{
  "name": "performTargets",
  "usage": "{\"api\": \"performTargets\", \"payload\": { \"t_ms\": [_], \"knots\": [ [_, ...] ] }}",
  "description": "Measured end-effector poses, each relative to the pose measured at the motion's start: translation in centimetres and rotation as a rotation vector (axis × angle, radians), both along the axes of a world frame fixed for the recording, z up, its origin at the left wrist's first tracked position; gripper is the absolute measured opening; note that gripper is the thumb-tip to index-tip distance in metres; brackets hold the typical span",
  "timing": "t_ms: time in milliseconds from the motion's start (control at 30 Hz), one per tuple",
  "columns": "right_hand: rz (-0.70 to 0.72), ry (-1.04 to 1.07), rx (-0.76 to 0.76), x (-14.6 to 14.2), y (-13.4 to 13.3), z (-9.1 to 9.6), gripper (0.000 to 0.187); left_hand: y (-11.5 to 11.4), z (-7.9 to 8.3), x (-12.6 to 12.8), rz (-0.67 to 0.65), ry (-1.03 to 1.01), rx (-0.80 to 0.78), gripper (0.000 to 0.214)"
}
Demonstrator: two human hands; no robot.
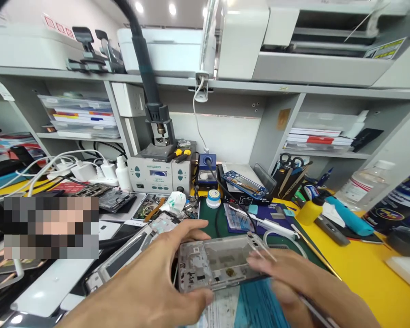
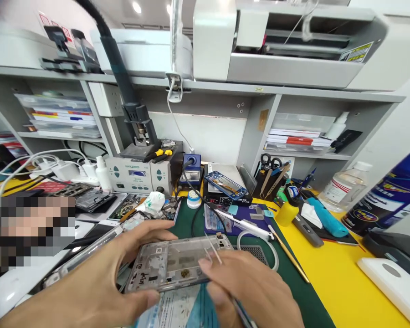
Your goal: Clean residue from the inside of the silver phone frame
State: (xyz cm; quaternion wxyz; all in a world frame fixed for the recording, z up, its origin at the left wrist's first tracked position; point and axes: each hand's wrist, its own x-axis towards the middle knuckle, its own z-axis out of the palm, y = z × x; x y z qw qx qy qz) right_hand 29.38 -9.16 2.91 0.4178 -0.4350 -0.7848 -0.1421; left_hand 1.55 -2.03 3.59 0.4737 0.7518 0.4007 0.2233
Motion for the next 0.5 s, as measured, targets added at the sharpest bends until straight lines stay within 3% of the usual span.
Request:
{"api": "performTargets", "payload": {
  "t_ms": [100,167,500],
  "knots": [
    [0.138,-0.223,0.075,0.3,0.7,0.0,0.021,0.3,0.2,0.0,-0.077,-0.182,-0.103,0.080],
    [0.154,-0.288,0.127,0.5,1.2,-0.2,0.027,0.3,0.5,0.1,-0.095,-0.245,-0.137,0.079],
    [0.141,-0.331,0.156,1.3,1.5,-0.4,0.022,0.3,0.4,0.4,-0.114,-0.284,-0.201,0.074]
  ]
}}
